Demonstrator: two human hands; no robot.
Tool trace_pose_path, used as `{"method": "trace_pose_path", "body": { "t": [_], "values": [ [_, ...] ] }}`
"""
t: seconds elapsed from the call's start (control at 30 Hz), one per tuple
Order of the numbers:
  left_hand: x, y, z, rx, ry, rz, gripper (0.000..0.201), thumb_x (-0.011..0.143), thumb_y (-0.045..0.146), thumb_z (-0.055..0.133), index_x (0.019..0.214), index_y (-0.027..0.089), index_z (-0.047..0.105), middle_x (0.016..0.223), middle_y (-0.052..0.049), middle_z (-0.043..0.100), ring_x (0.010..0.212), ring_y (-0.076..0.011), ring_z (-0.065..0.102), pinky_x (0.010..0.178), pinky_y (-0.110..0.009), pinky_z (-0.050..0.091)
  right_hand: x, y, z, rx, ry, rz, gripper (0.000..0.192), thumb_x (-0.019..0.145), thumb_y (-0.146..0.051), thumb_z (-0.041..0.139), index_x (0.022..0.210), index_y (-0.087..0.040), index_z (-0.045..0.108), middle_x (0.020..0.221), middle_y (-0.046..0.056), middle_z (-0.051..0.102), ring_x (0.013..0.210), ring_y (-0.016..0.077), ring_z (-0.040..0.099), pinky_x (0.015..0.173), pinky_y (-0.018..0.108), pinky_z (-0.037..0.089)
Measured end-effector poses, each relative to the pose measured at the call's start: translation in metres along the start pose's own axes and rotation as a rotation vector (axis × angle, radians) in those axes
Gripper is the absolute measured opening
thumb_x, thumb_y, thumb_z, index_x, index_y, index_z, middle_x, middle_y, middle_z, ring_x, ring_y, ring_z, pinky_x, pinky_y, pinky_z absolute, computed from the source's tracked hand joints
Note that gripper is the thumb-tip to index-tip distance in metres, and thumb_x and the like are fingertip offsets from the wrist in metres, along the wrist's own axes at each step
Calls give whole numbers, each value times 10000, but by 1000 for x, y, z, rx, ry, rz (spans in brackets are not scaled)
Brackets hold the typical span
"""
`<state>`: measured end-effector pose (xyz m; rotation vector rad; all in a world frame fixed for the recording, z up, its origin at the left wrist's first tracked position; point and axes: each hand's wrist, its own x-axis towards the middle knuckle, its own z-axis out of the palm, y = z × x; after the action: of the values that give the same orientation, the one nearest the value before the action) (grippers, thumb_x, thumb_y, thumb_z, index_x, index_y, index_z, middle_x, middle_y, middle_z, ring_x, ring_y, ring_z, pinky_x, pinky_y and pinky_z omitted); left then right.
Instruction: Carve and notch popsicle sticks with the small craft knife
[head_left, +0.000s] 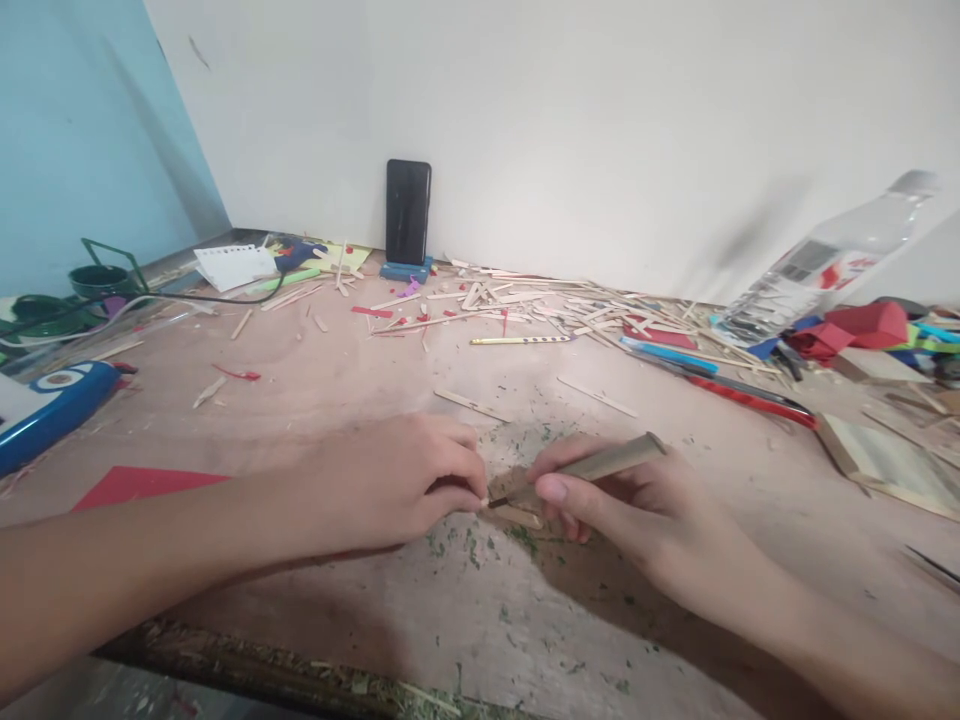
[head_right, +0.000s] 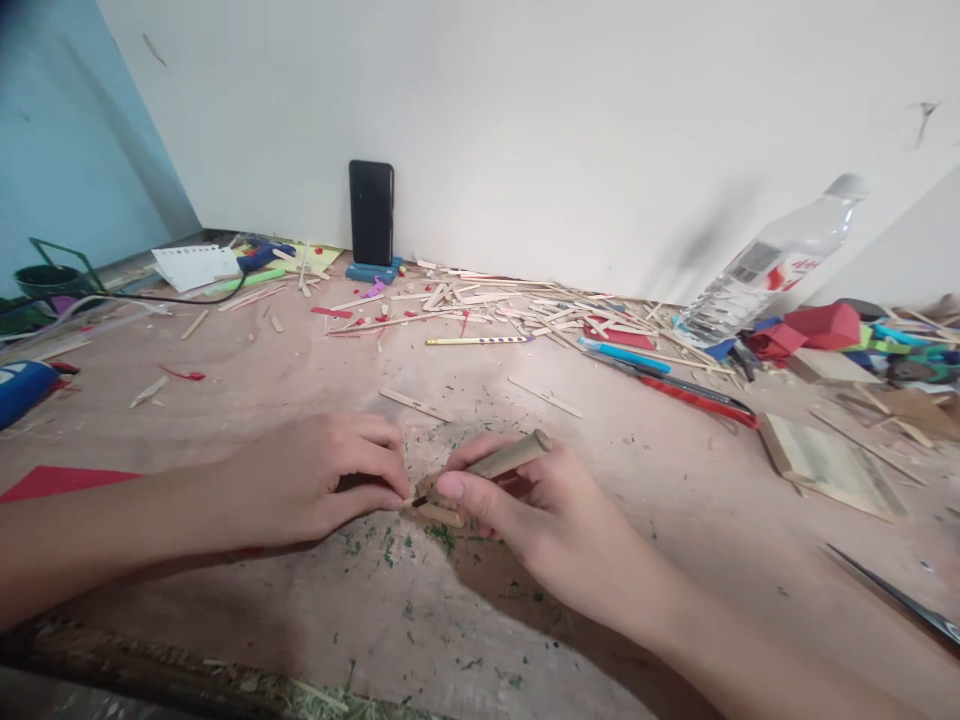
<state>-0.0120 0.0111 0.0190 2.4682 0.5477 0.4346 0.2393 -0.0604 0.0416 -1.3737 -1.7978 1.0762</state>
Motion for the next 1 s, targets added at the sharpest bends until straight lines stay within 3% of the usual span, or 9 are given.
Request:
{"method": "trace_pose_path", "body": {
  "t": [0.3,0.5,0.73,0.87,1.0],
  "values": [
    [1,3,0,-16,-1,-30,176,1043,164,640,970,220,790,973,-6,728,927,-176,670,825,-309,470,-5,-10,-2,-83,-14,-56,376,1056,-525,648,831,-258,787,867,22,711,741,170,626,665,321,464],
    [0,3,1,-17,-1,-38,168,1029,148,650,950,223,778,970,3,716,916,-167,673,816,-299,469,-2,-15,-8,-61,85,-74,475,1021,-578,683,695,-232,679,756,22,662,636,159,580,576,320,426],
    [0,3,1,-5,-4,-59,175,1054,175,631,1006,233,790,1005,4,733,946,-170,670,850,-309,460,-1,-12,-4,-48,42,-69,419,1007,-567,704,759,-231,741,694,6,650,622,158,595,571,304,445],
    [-5,13,1,16,16,-142,87,1022,277,724,961,236,771,937,34,770,901,-175,675,840,-322,456,-1,-11,-5,-72,73,-56,408,1007,-556,710,760,-232,736,676,-8,636,582,145,562,534,302,410],
    [-7,23,-2,-159,-54,-75,49,962,245,799,922,234,775,888,68,778,809,-118,691,772,-260,479,0,-11,-6,-88,103,-67,402,996,-537,730,737,-230,730,699,-3,667,594,138,571,546,292,427]
  ]
}}
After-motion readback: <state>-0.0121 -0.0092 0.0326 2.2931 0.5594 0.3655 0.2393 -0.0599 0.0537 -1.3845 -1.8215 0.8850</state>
